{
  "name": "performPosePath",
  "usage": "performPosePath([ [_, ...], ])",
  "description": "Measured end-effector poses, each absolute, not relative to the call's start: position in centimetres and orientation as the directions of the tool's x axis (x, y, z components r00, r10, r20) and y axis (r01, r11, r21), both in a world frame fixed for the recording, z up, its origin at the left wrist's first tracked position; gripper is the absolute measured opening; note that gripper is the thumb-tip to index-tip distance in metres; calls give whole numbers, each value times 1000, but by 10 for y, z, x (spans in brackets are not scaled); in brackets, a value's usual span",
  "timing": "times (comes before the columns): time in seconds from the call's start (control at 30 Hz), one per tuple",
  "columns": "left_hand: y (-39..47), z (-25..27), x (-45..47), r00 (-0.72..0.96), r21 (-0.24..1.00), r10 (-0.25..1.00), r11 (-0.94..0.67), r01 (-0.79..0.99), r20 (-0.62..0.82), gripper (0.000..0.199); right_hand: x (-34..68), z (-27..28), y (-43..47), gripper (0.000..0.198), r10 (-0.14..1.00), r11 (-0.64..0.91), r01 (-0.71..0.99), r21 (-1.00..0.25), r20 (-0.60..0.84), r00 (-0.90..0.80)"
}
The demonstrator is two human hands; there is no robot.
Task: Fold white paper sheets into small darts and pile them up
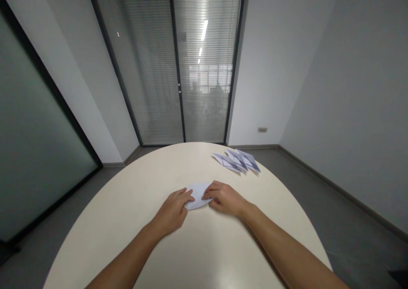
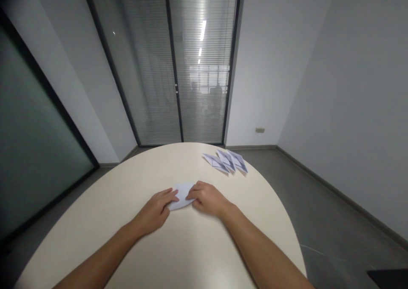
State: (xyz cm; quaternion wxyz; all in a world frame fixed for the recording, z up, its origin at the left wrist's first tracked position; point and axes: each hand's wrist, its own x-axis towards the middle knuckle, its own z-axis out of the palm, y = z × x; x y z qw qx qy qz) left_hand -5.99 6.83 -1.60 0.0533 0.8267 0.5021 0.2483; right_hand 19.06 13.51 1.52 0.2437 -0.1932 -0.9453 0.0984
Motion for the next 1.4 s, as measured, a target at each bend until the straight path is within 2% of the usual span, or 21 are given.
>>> performPosePath([
  [0.07,66,-12,-59,384,331,856,-495,804,347,50,191,16,134,40,426,896,314,-315,405,-809],
  [0.27,64,-9,-53,406,308,820,-539,784,403,29,191,14,133,44,445,873,305,-381,367,-817],
  [0.57,73,-16,-52,436,318,803,-571,756,406,18,192,15,134,36,473,845,330,-421,300,-828],
  [0.8,69,-11,-51,409,312,829,-531,788,381,21,200,11,139,42,562,798,420,-432,282,-778],
  [0.9,67,-9,-51,398,307,843,-510,803,361,22,204,11,141,36,606,764,460,-452,259,-752],
  [1.1,65,-7,-52,352,325,866,-467,822,355,24,207,11,143,23,624,753,475,-455,266,-735],
  [1.4,64,-5,-51,276,434,895,-417,799,352,29,205,10,143,31,722,650,515,-560,243,-647],
])
